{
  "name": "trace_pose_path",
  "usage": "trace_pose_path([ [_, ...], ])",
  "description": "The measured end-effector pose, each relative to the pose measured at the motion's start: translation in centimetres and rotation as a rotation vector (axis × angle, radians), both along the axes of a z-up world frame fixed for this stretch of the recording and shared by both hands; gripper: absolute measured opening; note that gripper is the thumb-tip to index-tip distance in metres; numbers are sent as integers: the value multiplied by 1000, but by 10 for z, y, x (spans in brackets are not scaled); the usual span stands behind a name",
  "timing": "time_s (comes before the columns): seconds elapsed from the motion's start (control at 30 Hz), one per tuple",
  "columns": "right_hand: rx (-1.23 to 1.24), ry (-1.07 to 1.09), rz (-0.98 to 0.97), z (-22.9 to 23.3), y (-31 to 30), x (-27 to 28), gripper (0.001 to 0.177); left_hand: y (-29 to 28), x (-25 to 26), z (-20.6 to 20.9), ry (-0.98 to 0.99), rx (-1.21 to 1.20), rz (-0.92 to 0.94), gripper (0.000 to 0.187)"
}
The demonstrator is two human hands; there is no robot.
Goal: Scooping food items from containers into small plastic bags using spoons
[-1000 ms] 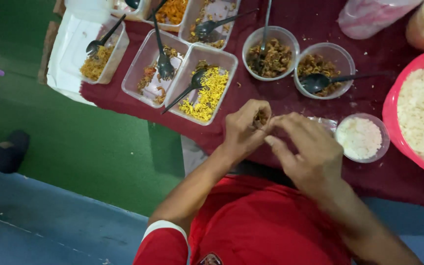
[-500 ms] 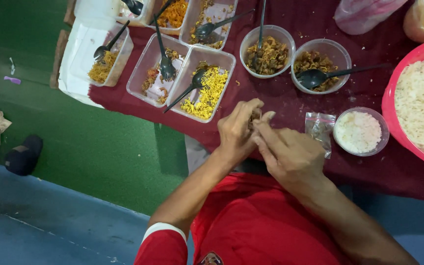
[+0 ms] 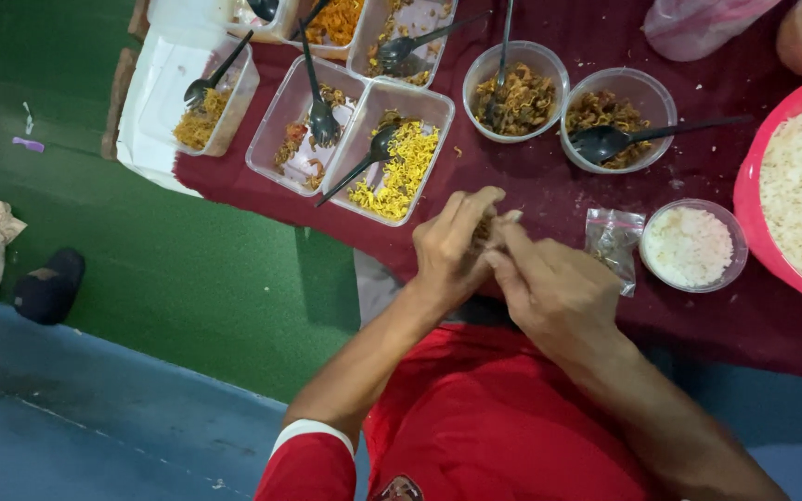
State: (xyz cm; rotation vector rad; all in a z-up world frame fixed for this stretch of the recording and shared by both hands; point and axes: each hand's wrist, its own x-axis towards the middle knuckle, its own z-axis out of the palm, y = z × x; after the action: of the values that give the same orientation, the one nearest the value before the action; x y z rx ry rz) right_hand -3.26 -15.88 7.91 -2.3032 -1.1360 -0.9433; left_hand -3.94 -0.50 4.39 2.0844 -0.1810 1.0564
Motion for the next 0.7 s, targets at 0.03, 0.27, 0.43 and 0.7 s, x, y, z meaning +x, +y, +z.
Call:
trace_pose_path([
  [0.03, 43, 16, -15, -1, -2, -1, 25, 0, -1, -1, -2, 22, 11, 30],
  [0.27, 74, 137, 15, -9, -3, -2, 23, -5, 4, -5, -10, 46, 12, 36],
  [0.43, 65, 192, 30, -9, -8, 0, 18, -14, 7, -7, -70, 49, 36, 36],
  [0.7, 38, 137, 15, -8, -17, 10, 10, -18, 10, -10, -74, 66, -61, 60],
])
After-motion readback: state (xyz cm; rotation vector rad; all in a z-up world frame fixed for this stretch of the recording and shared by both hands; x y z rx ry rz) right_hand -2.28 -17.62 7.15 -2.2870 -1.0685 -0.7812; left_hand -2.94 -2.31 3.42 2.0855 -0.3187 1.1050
